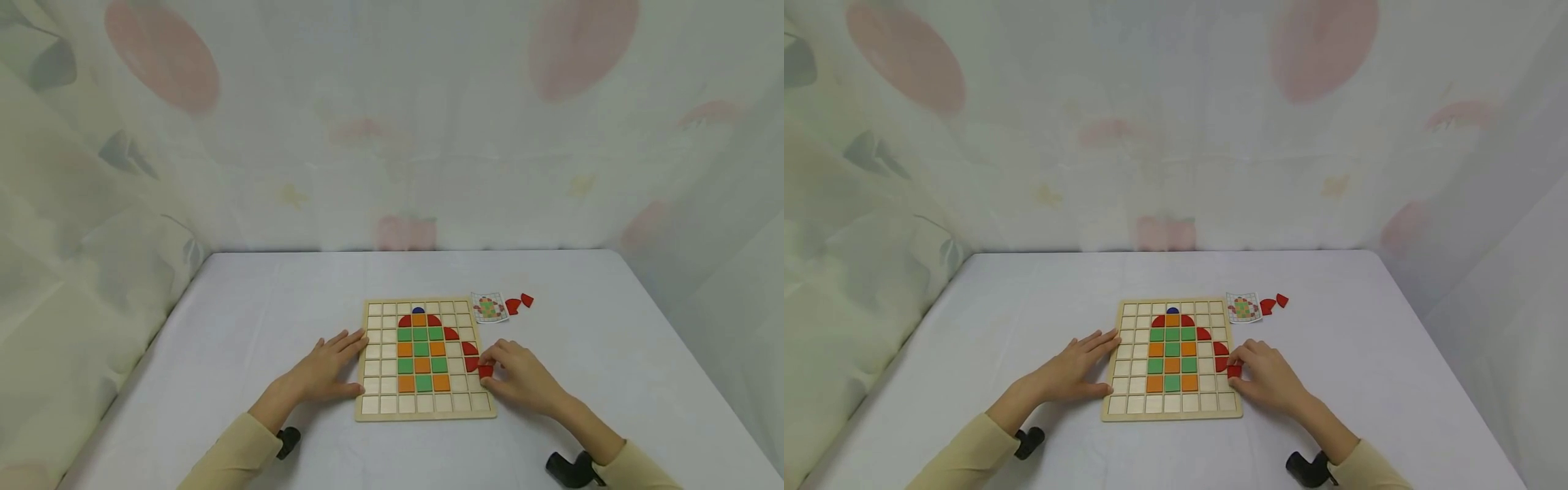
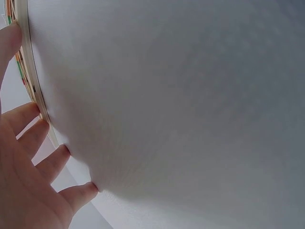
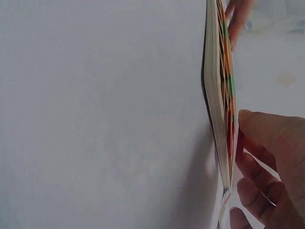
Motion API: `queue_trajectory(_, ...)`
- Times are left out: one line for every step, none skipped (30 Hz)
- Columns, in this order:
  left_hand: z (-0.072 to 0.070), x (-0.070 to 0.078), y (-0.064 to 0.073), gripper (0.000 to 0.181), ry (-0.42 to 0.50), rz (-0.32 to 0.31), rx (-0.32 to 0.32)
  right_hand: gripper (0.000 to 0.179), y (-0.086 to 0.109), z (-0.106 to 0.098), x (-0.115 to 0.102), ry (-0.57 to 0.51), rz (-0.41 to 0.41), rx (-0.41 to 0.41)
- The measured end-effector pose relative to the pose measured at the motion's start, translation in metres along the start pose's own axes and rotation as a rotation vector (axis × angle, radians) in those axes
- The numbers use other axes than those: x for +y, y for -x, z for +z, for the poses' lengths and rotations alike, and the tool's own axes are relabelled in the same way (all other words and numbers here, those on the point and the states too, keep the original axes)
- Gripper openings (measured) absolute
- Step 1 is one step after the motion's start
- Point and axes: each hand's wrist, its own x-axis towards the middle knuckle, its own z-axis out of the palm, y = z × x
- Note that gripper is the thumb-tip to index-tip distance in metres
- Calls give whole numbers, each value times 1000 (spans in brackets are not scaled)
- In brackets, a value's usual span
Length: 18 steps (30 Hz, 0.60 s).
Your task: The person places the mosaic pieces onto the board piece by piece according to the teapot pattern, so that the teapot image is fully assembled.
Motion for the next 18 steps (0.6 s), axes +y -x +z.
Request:
queue_trajectory(0, 0, 0, 81, -5, 3, 2, 24, -1, 2, -2, 1, 1, -5)
queue_trajectory(0, 0, 0, 81, -10, 5, 4, 24, -2, 3, -4, 3, 0, -12)
queue_trajectory(0, 0, 0, 81, -13, 8, 5, 24, -3, 5, -5, 2, -3, -18)
queue_trajectory(0, 0, 0, 81, -15, 10, 7, 24, -5, 6, -7, 1, -10, -23)
queue_trajectory(0, 0, 0, 81, -17, 11, 8, 24, -6, 7, -9, 1, -17, -28)
queue_trajectory(0, 0, 0, 81, -17, 12, 8, 24, -7, 8, -11, 1, -24, -32)
queue_trajectory(0, -1, 0, 81, -16, 12, 8, 24, -8, 9, -13, 0, -30, -36)
queue_trajectory(0, -1, 0, 81, -13, 11, 8, 24, -9, 10, -15, 1, -33, -41)
queue_trajectory(0, -1, 0, 81, -11, 10, 8, 23, -10, 10, -16, 4, -37, -44)
queue_trajectory(1, -1, 0, 81, -10, 9, 7, 23, -11, 11, -18, 6, -38, -46)
queue_trajectory(1, -1, 0, 81, -9, 9, 7, 23, -12, 12, -20, 9, -36, -50)
queue_trajectory(1, -1, 0, 81, -8, 8, 8, 22, -13, 12, -21, 9, -33, -54)
queue_trajectory(1, -2, 0, 81, -7, 8, 8, 22, -13, 13, -22, 6, -29, -60)
queue_trajectory(2, -2, 0, 81, -6, 7, 8, 22, -14, 13, -23, 6, -27, -66)
queue_trajectory(2, -2, 0, 81, -6, 7, 9, 22, -14, 14, -25, 6, -26, -74)
queue_trajectory(3, -2, 0, 81, -6, 7, 10, 21, -15, 15, -26, 4, -26, -82)
queue_trajectory(3, -2, 0, 81, -8, 6, 10, 21, -15, 15, -27, 6, -28, -88)
queue_trajectory(3, -3, 0, 81, -9, 5, 10, 21, -15, 16, -28, 9, -33, -92)
